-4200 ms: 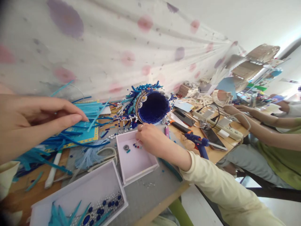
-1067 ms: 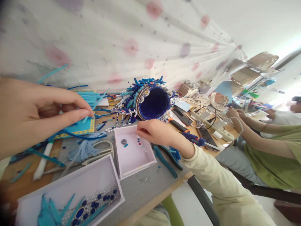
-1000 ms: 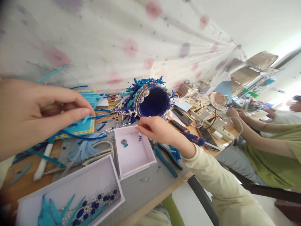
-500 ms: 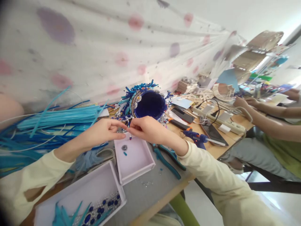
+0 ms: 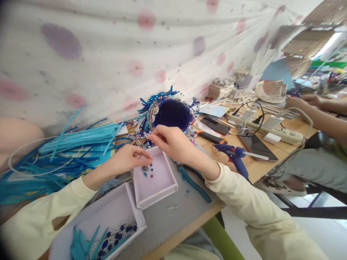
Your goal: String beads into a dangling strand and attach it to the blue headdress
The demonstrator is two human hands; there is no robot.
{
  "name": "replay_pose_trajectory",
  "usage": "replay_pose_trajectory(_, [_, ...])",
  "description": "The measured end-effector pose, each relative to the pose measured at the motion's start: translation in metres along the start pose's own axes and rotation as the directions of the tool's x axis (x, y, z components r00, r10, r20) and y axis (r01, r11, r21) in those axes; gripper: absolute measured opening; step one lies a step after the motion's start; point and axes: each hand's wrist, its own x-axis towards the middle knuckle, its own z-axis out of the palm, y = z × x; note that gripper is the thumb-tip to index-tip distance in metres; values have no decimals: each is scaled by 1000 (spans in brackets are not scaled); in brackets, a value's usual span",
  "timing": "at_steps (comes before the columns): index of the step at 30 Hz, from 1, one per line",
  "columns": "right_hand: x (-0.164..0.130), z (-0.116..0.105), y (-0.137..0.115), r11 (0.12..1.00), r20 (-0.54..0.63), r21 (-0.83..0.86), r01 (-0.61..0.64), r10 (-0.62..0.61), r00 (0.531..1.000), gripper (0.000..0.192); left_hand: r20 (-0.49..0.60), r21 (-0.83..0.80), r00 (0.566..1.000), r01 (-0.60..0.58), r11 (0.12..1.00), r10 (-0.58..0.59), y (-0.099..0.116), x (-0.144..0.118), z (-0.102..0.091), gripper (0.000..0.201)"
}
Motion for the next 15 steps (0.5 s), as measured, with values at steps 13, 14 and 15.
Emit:
replay_pose_trajectory(13, [-13, 0, 3, 982, 60, 175, -78, 69, 996, 34, -19, -232, 999, 42, 972, -48, 38, -16, 0, 53])
replay_pose_trajectory(14, [-13, 1, 4, 978, 67, 191, -86, 75, 995, 35, -40, -209, 999, 17, 978, -26, 38, -16, 1, 50])
replay_pose_trajectory(15, [-13, 3, 4, 974, 75, 207, -95, 81, 994, 36, -72, -182, 997, -3, 983, -10, 38, -16, 3, 48])
